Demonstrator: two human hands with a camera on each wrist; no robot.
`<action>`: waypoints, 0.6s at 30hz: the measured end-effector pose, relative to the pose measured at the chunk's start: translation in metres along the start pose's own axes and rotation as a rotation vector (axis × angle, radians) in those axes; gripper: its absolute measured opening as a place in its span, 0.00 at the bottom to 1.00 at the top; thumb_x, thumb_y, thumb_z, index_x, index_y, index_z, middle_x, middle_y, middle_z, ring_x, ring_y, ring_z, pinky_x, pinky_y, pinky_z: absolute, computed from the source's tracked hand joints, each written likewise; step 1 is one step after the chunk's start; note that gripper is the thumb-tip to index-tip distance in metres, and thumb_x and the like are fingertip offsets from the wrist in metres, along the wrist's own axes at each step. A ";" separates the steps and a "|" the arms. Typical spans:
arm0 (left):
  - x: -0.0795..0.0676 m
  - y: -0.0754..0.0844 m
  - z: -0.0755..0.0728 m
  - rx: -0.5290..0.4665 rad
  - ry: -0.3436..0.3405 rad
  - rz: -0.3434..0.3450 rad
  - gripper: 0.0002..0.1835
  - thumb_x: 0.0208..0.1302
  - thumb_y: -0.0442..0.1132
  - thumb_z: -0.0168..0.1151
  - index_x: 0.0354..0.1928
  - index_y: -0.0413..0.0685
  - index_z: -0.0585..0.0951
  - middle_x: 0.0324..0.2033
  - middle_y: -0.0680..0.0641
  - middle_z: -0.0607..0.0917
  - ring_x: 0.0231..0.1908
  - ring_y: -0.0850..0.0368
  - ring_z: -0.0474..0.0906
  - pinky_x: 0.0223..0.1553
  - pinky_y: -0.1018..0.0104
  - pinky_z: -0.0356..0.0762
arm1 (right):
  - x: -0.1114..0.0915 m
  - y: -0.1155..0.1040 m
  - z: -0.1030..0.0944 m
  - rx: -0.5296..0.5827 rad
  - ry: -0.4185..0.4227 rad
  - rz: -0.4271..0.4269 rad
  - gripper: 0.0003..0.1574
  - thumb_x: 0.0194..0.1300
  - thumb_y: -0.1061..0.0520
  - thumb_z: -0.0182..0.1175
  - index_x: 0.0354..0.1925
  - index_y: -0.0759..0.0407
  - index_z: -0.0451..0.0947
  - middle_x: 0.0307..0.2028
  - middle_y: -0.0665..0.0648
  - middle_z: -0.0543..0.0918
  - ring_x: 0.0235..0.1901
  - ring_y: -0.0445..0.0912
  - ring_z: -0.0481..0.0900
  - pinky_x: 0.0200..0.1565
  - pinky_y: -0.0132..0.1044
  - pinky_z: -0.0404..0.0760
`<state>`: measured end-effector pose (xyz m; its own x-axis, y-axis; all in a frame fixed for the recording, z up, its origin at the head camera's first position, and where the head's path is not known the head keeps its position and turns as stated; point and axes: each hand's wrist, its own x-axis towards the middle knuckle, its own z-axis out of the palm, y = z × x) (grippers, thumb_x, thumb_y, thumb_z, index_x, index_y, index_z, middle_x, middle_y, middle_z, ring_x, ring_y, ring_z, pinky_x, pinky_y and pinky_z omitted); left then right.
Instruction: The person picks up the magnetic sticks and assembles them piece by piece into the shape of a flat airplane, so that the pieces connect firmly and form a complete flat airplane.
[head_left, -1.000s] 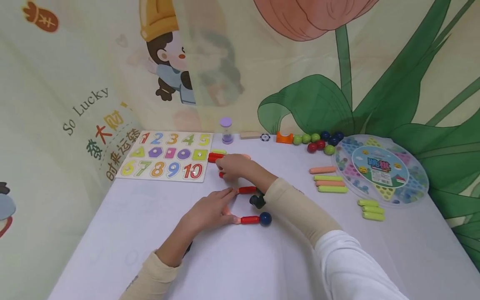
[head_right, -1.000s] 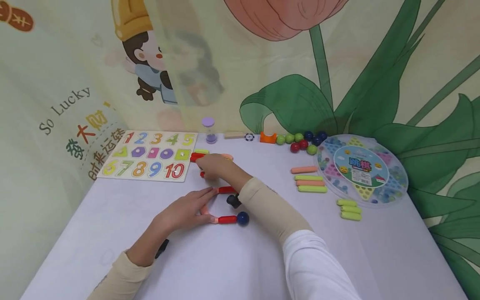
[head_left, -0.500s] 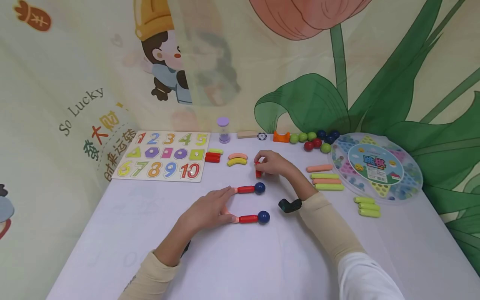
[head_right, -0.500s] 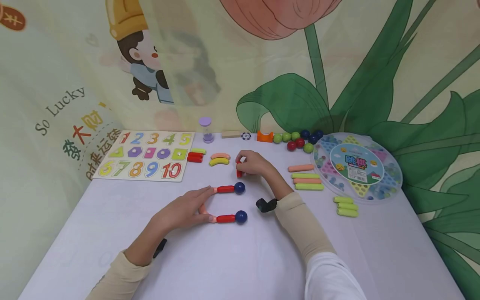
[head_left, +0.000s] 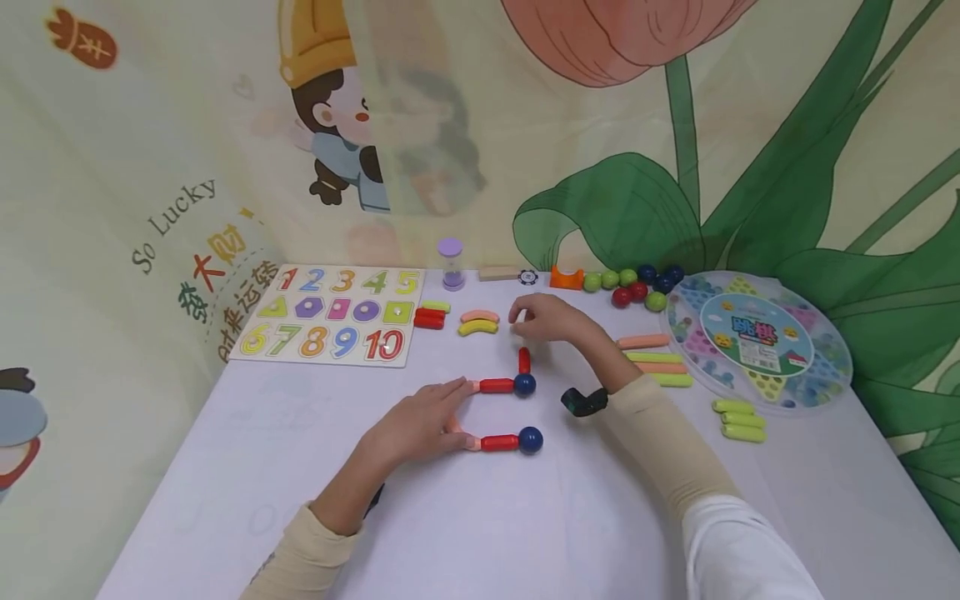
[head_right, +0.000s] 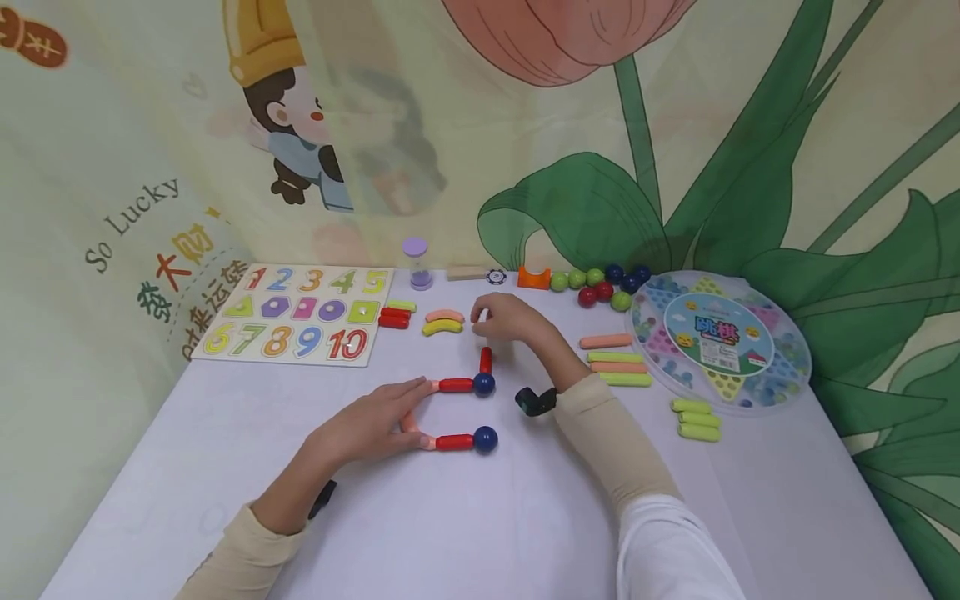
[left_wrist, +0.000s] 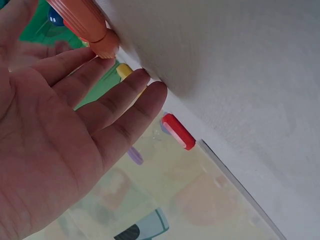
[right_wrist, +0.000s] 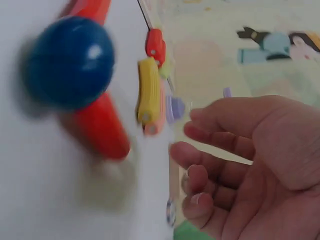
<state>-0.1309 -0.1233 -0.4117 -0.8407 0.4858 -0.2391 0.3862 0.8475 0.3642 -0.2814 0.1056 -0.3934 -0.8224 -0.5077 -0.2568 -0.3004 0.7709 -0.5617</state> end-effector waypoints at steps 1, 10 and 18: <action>0.000 0.000 0.000 -0.001 -0.001 0.000 0.45 0.48 0.64 0.60 0.68 0.59 0.58 0.65 0.52 0.60 0.63 0.52 0.55 0.56 0.52 0.62 | 0.008 -0.008 0.000 -0.041 0.019 -0.023 0.12 0.60 0.55 0.57 0.43 0.55 0.78 0.33 0.53 0.78 0.33 0.48 0.73 0.34 0.35 0.75; -0.002 -0.001 0.000 -0.025 0.012 0.046 0.44 0.50 0.62 0.61 0.67 0.55 0.59 0.65 0.50 0.60 0.62 0.50 0.56 0.56 0.52 0.62 | 0.086 -0.078 0.026 -0.369 -0.043 -0.178 0.21 0.66 0.59 0.48 0.56 0.48 0.74 0.52 0.52 0.74 0.47 0.46 0.69 0.52 0.39 0.67; -0.003 -0.001 0.000 0.005 0.017 0.044 0.44 0.51 0.62 0.60 0.67 0.54 0.59 0.65 0.51 0.60 0.62 0.50 0.56 0.56 0.51 0.62 | 0.096 -0.072 0.032 -0.388 -0.021 -0.034 0.13 0.62 0.55 0.53 0.44 0.52 0.79 0.35 0.50 0.77 0.35 0.45 0.71 0.37 0.35 0.72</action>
<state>-0.1286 -0.1257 -0.4110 -0.8293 0.5187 -0.2078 0.4244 0.8266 0.3697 -0.3239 -0.0108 -0.4027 -0.8002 -0.5397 -0.2615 -0.4908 0.8400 -0.2315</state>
